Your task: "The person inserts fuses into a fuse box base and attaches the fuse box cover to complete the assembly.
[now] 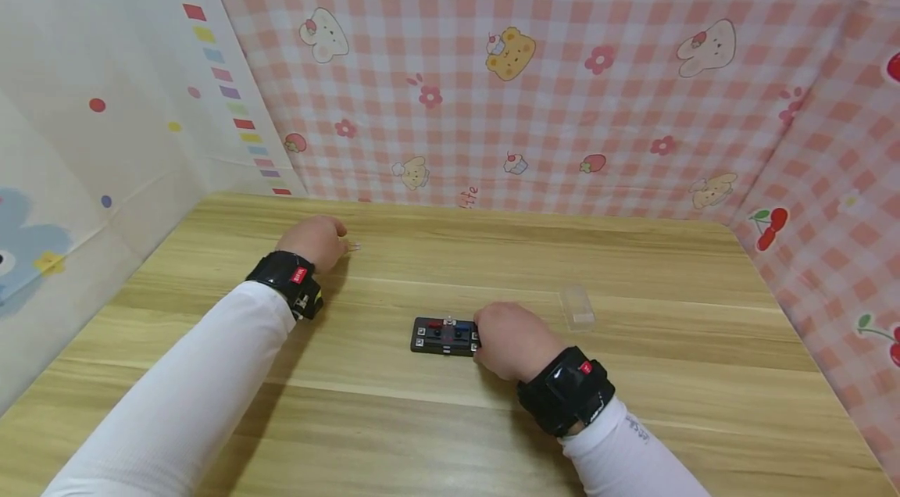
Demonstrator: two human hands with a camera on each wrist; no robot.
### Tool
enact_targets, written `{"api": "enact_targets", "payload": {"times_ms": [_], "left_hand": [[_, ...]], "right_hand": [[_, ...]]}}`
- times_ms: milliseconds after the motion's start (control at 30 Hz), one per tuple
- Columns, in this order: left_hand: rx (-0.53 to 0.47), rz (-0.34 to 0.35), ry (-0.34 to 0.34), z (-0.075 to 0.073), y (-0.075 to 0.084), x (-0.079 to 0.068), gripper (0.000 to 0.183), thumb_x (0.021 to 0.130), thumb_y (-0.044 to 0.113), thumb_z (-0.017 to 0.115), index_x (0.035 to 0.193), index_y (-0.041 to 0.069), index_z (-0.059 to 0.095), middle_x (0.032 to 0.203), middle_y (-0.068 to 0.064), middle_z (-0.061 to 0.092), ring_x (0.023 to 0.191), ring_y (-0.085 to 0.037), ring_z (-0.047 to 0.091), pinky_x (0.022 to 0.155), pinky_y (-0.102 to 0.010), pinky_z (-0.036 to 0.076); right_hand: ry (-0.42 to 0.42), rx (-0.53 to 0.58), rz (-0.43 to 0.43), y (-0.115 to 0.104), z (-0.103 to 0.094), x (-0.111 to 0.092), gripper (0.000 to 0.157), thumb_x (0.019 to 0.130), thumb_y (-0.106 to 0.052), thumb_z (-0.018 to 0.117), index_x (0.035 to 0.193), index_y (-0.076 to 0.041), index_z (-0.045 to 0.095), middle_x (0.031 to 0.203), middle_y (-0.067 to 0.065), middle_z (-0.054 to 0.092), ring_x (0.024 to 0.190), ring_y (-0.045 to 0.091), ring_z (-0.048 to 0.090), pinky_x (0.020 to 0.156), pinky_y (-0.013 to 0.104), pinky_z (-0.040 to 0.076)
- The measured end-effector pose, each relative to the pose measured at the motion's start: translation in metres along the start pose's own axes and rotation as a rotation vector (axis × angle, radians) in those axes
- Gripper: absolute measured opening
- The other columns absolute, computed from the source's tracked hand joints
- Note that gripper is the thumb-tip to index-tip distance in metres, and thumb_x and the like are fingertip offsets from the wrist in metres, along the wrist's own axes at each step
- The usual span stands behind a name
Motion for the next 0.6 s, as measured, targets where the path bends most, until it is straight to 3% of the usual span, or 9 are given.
{"api": "enact_targets", "payload": {"times_ms": [133, 367, 600], "left_hand": [[0.005, -0.008, -0.007, 0.0018, 0.0007, 0.0021, 0.033, 0.090, 0.022, 0.055, 0.120, 0.009, 0.063, 0.117, -0.010, 0.062, 0.103, -0.029, 0.054, 0.085, -0.047, 0.046], [0.000, -0.010, 0.009, 0.0022, 0.0012, 0.0044, 0.021, 0.088, 0.026, 0.059, 0.099, 0.012, 0.071, 0.103, -0.009, 0.066, 0.089, -0.025, 0.057, 0.075, -0.046, 0.049], [0.003, -0.018, 0.000, 0.0055, 0.0010, 0.0085, 0.024, 0.087, 0.031, 0.062, 0.098, 0.011, 0.071, 0.101, -0.008, 0.067, 0.085, -0.025, 0.058, 0.073, -0.045, 0.050]], "right_hand": [[-0.002, -0.004, 0.002, 0.0004, 0.0001, 0.0002, 0.019, 0.075, -0.020, 0.076, 0.087, -0.011, 0.065, 0.072, -0.003, 0.054, 0.062, 0.015, 0.047, 0.058, 0.031, 0.041], [0.003, -0.010, -0.004, -0.0008, -0.0007, -0.0006, 0.020, 0.075, -0.021, 0.076, 0.088, -0.011, 0.066, 0.073, -0.003, 0.055, 0.063, 0.014, 0.047, 0.059, 0.032, 0.041], [-0.005, 0.002, 0.007, 0.0005, 0.0000, 0.0002, 0.024, 0.075, -0.020, 0.076, 0.095, -0.009, 0.067, 0.076, -0.003, 0.056, 0.065, 0.014, 0.047, 0.061, 0.032, 0.042]]}}
Point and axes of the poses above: each hand's wrist, its own x-axis towards the middle knuckle, its own z-axis out of the palm, y = z × x, the point moved 10 cm from there along x, towards the middle knuckle
